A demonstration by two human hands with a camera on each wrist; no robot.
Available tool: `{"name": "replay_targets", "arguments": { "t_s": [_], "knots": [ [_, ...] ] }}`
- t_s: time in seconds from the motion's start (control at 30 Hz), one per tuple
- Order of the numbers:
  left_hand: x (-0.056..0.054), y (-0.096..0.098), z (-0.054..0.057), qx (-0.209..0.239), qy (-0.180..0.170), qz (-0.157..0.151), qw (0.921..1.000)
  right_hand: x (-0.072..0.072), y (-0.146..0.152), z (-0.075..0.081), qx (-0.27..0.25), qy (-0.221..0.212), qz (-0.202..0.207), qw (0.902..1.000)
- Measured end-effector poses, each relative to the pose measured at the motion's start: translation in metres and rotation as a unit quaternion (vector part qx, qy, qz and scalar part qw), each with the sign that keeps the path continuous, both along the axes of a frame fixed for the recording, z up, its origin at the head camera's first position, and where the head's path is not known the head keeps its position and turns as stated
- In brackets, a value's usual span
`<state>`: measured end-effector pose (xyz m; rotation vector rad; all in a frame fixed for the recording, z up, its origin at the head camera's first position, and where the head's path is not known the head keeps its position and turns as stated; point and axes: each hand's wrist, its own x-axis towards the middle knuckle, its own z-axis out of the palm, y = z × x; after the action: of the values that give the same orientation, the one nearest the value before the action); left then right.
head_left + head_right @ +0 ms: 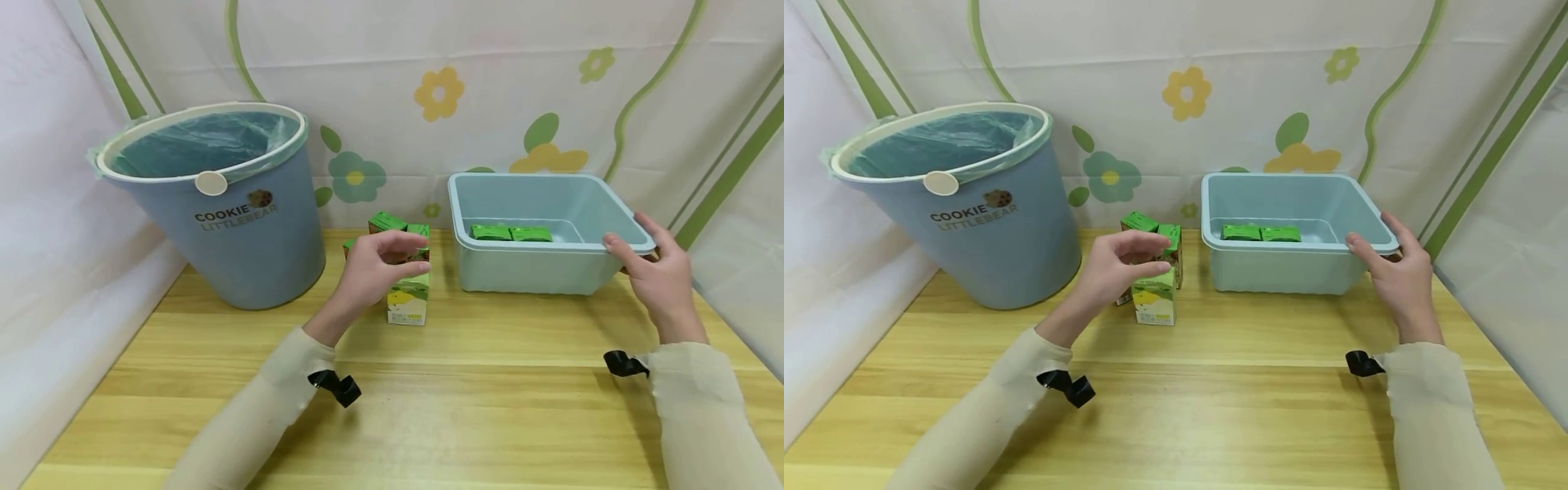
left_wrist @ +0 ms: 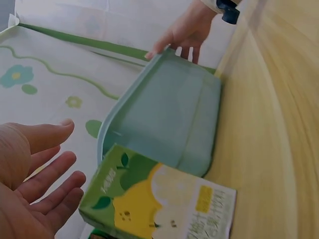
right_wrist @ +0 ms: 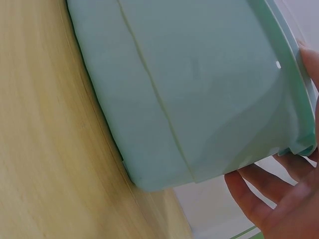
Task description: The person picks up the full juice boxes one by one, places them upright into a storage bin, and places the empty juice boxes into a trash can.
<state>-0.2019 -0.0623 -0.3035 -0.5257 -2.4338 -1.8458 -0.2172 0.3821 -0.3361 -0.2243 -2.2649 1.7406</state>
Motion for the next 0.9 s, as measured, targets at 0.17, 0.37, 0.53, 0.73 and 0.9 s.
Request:
{"name": "replay_targets", "arguments": {
  "t_s": [0.17,0.37,0.53,0.73,0.9],
  "knots": [
    [0.006,-0.009,-0.008,-0.039,0.006,0.0,0.9992,0.001,-0.003,0.002,0.002,-0.003,-0.005,1.0],
    [0.011,-0.013,-0.012,-0.097,0.043,0.01,0.9943,0.0,-0.004,0.003,0.006,-0.004,-0.005,1.0],
    [0.013,-0.012,-0.011,-0.158,0.082,0.033,0.9835,0.0,0.0,0.0,0.011,0.003,-0.005,0.9999],
    [0.013,-0.013,-0.012,-0.203,0.078,0.038,0.9753,0.0,0.0,0.001,0.0,0.008,0.002,1.0],
    [0.011,-0.016,-0.012,-0.244,0.076,0.028,0.9665,-0.001,-0.001,0.001,0.002,0.011,0.0,0.9999]
  ]
}}
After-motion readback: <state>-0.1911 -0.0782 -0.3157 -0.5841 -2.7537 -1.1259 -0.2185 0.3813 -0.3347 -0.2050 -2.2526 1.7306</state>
